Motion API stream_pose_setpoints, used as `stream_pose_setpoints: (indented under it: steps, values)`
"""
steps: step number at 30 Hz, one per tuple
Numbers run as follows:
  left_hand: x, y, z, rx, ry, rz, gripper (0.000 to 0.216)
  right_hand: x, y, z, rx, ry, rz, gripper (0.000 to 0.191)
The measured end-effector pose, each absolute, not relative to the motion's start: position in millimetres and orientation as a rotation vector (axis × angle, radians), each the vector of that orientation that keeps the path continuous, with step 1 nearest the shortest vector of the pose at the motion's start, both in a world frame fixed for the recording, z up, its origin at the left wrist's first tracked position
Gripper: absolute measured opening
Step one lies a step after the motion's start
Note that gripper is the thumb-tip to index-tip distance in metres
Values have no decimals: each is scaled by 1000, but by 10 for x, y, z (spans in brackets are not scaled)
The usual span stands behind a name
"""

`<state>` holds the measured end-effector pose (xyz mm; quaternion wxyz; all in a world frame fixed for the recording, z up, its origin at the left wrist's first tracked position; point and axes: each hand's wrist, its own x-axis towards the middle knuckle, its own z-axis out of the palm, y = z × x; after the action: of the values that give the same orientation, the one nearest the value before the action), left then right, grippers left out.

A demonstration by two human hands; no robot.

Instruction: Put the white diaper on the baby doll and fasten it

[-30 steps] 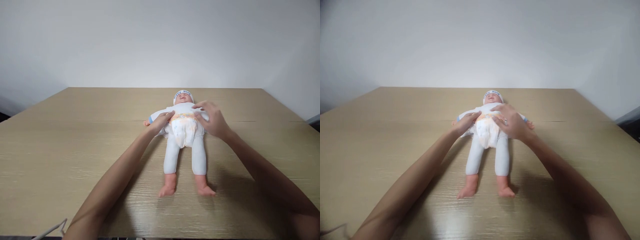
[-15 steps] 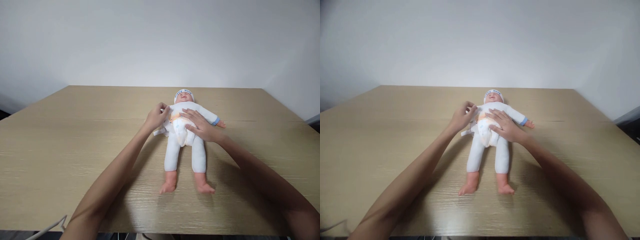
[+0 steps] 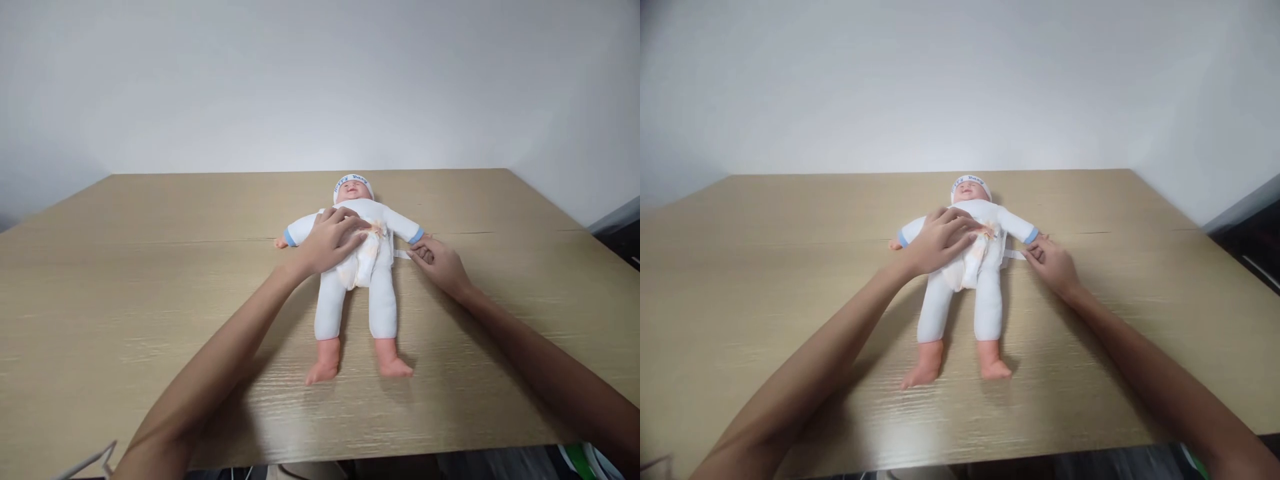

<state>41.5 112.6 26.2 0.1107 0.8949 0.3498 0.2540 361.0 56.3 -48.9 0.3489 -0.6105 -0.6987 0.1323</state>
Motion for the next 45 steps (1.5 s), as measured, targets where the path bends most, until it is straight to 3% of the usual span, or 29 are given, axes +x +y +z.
stream_pose_setpoints:
  steps: [8, 23, 31, 39, 45]
  values:
    - [950, 1217, 364, 2721, 1063, 481, 34, 3541, 669, -487, -1728, -1667, 535, 33]
    - [1019, 1153, 281, 2713, 1196, 530, 42, 3613, 705, -462, -1815, -1720, 701, 38]
    - [1031, 1151, 254, 2718, 1200, 551, 43, 3646, 769, -529, -1637, -1660, 862, 51]
    - [1052, 1116, 244, 2719, 1203, 572, 44, 3488, 930, -108, -1358, -1504, 1293, 54]
    - [1046, 1126, 244, 2680, 1236, 551, 55, 3215, 1124, 76, -1230, -1591, 1348, 57]
